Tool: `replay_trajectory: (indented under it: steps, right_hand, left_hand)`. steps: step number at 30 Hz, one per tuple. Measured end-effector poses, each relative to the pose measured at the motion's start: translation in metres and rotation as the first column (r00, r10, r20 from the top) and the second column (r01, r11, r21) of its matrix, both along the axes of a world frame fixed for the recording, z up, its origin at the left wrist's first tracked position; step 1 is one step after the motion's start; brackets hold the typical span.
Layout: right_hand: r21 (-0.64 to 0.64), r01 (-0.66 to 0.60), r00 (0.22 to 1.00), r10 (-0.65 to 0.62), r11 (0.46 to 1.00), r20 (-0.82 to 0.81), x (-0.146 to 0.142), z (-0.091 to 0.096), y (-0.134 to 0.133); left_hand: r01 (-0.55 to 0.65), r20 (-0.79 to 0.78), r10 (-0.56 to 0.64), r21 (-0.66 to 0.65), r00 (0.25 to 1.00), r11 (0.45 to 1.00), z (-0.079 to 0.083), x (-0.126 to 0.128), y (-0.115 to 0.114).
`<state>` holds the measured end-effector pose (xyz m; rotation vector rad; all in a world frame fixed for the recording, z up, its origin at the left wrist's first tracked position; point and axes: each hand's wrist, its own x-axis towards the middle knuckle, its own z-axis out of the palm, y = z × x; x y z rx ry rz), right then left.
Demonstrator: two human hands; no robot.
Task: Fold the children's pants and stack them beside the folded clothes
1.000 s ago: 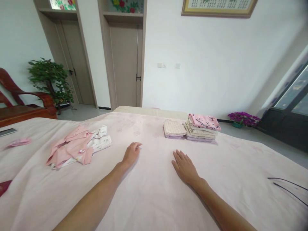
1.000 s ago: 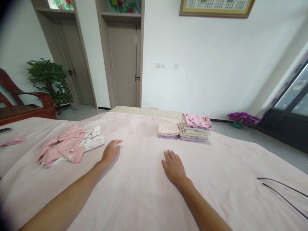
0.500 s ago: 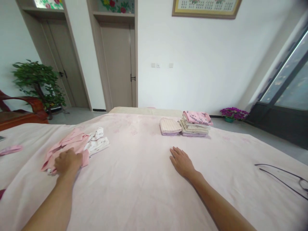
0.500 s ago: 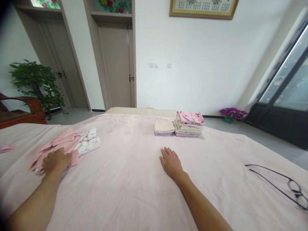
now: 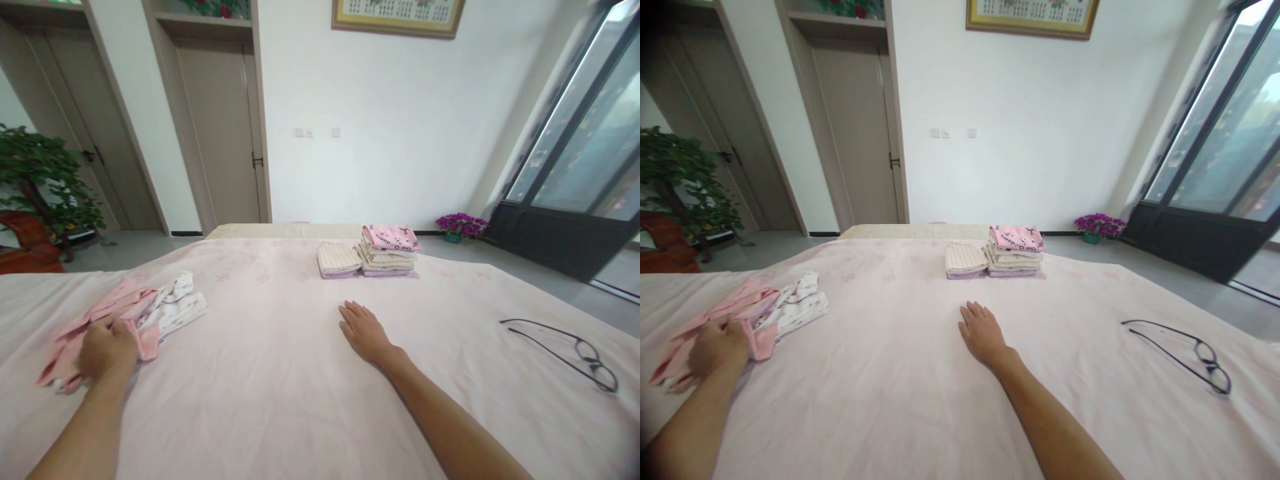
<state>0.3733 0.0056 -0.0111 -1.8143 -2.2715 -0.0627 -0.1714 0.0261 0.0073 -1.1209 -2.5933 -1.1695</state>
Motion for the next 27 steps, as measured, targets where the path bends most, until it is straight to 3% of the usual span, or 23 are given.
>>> replay_trajectory:
  steps: [4, 6, 8, 11, 14, 16, 17, 18, 19, 20, 22, 25, 27]
  right_hand:
    - [0.005, -0.006, 1.000, 0.006, 1.000, -0.006, 0.000, 0.002, -0.001]
    - [0.008, -0.013, 1.000, 0.013, 1.000, -0.012, 0.000, 0.002, -0.001]
    - [0.004, -0.012, 1.000, 0.012, 1.000, -0.026, 0.001, 0.003, 0.000]
    - [-0.006, -0.015, 0.998, 0.015, 1.000, -0.069, 0.004, 0.003, 0.003]
    - [0.000, -0.034, 0.991, 0.034, 0.999, -0.127, 0.009, 0.001, 0.006]
    - [0.015, -0.048, 0.987, 0.049, 0.999, -0.150, 0.012, -0.001, 0.007]
    - [0.023, -0.055, 0.987, 0.058, 0.998, -0.151, 0.013, -0.002, 0.008]
    - [0.031, -0.061, 0.987, 0.065, 0.998, -0.146, 0.013, -0.002, 0.008]
    - [0.037, -0.066, 0.988, 0.070, 0.997, -0.138, 0.013, -0.003, 0.008]
    - [0.041, -0.070, 0.989, 0.074, 0.997, -0.129, 0.013, -0.003, 0.008]
    - [0.047, -0.071, 0.991, 0.076, 0.996, -0.113, 0.012, -0.003, 0.008]
    - [0.053, -0.060, 0.994, 0.065, 0.997, -0.090, 0.010, -0.002, 0.007]
    - [0.053, -0.057, 0.995, 0.061, 0.997, -0.081, 0.010, -0.002, 0.006]
  left_hand:
    - [0.059, 0.037, -0.066, 0.166, 0.997, 0.984, 0.015, 0.044, 0.005]
    - [0.209, 0.052, -0.230, 0.266, 0.972, 0.941, 0.023, 0.077, 0.005]
    - [0.406, 0.051, -0.452, 0.361, 0.890, 0.840, 0.029, 0.117, 0.000]
    - [0.665, 0.058, -0.751, 0.424, 0.658, 0.615, 0.034, 0.181, -0.020]
    - [0.886, 0.090, -0.964, 0.380, 0.251, 0.267, 0.034, 0.232, -0.051]
    - [0.949, 0.127, -0.991, 0.316, -0.040, 0.003, 0.033, 0.250, -0.070]
    - [0.956, 0.138, -0.981, 0.277, -0.139, -0.096, 0.032, 0.255, -0.077]
    - [0.960, 0.138, -0.971, 0.232, -0.194, -0.159, 0.030, 0.256, -0.081]
    - [0.966, 0.123, -0.972, 0.188, -0.202, -0.177, 0.029, 0.255, -0.083]
    - [0.977, 0.087, -0.982, 0.147, -0.167, -0.154, 0.027, 0.251, -0.081]
    - [0.997, -0.047, -0.999, 0.079, -0.001, -0.005, 0.022, 0.240, -0.072]
    - [0.945, -0.314, -0.897, 0.003, 0.311, 0.326, 0.017, 0.217, -0.049]
    - [0.834, -0.452, -0.764, -0.076, 0.460, 0.547, 0.016, 0.199, -0.035]
